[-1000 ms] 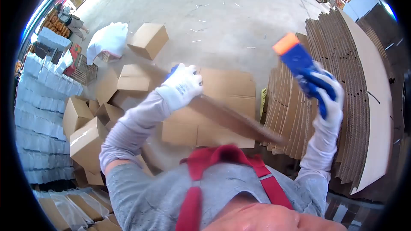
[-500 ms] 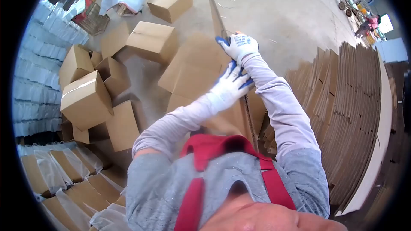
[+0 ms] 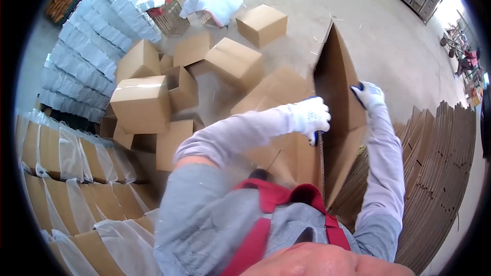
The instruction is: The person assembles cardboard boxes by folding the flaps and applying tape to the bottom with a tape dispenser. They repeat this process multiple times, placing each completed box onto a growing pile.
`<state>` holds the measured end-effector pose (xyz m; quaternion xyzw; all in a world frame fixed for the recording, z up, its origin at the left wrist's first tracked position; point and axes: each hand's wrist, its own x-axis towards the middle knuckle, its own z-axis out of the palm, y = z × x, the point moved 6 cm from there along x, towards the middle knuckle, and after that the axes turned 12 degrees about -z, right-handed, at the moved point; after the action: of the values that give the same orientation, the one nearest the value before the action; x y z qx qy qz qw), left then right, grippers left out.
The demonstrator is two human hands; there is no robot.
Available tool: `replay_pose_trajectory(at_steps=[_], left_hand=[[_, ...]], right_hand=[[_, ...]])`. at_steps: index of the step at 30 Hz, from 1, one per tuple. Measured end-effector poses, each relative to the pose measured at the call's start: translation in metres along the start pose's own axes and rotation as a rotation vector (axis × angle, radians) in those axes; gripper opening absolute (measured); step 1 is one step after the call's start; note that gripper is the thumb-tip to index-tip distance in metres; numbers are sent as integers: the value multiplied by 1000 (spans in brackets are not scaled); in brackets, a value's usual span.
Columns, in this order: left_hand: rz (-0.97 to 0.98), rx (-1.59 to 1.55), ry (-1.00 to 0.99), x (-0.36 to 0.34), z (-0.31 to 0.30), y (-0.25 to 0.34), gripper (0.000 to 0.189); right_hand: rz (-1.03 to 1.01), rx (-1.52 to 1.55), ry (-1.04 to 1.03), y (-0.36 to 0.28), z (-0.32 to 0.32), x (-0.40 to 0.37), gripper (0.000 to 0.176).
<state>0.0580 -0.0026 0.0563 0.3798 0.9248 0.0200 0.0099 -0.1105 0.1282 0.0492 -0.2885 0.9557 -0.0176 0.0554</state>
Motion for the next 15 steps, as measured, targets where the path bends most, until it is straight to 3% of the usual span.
replay_pose_trajectory(at_steps=[2, 4, 6, 8, 9, 11, 12, 13, 15], left_hand=[[-59, -48, 50, -38, -28, -7, 37], [-185, -56, 26, -75, -41, -34, 42], [-346, -147, -190, -97, -3, -77, 40], [-632, -464, -638, -107, 14, -83, 38], [-520, -556, -758, -96, 13, -75, 47], [-497, -1036, -591, -74, 28, -53, 62], [-579, -966, -621, -59, 30, -21, 72], [-529, -790, -580, -46, 21, 24, 78], [-409, -673, -709, -42, 13, 111, 81]], right_hand=[[-96, -58, 129, 35, -10, -52, 52], [-88, -104, 40, 55, -7, -108, 46], [-210, 37, 181, 38, 9, -147, 34], [-250, 11, 167, 7, 37, -159, 31], [-211, -15, 100, -5, 35, -157, 29], [-152, -4, 16, -22, 32, -156, 28], [-153, 2, 28, -26, 28, -153, 28], [-154, -22, 12, -30, 27, -151, 28], [-175, -59, 39, -32, 30, -155, 31]])
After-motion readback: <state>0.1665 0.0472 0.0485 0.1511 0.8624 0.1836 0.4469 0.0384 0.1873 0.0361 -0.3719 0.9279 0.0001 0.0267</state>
